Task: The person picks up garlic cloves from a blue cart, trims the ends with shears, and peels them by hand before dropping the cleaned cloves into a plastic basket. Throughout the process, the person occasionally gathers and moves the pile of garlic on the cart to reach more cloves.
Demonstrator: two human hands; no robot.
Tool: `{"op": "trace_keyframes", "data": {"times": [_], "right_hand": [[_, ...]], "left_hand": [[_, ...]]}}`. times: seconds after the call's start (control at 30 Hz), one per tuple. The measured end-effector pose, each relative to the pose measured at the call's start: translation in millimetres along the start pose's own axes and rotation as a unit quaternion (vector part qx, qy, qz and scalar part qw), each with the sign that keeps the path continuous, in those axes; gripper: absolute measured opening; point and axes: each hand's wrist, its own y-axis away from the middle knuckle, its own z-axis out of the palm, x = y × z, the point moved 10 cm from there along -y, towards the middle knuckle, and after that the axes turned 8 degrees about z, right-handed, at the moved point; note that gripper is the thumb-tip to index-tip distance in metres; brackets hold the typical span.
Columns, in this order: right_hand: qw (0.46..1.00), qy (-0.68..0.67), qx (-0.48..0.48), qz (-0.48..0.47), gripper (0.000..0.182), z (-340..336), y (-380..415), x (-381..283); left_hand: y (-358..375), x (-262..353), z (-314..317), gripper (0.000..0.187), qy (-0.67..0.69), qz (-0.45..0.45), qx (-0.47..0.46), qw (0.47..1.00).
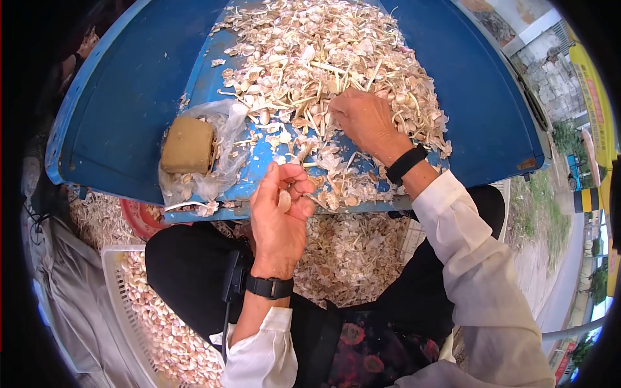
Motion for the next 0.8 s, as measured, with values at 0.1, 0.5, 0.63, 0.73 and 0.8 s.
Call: {"op": "trace_keyframes", "data": {"times": [0.1,0.5,0.63,0.73,0.8], "right_hand": [[0.983,-0.165,-0.018,0.075,0.010,-9,6,17],[0.869,-0.458,-0.117,0.145,0.009,-20,58,-18],[0.778,-0.573,-0.166,0.199,0.012,-10,58,-1],[0.867,-0.422,-0.236,0.117,0.014,3,53,3],[0.953,-0.272,-0.125,-0.053,0.015,-23,36,-12]], "left_hand": [[-14,-7,15,0.031,-0.122,0.046,-0.083,0.988],[-18,-35,26,0.024,-0.234,0.049,-0.083,0.967],[-15,-29,28,0.025,-0.071,-0.002,-0.099,0.993],[-16,-17,24,0.023,0.010,0.010,-0.086,0.996],[-15,-18,19,0.020,0.072,-0.019,-0.047,0.996]]}}
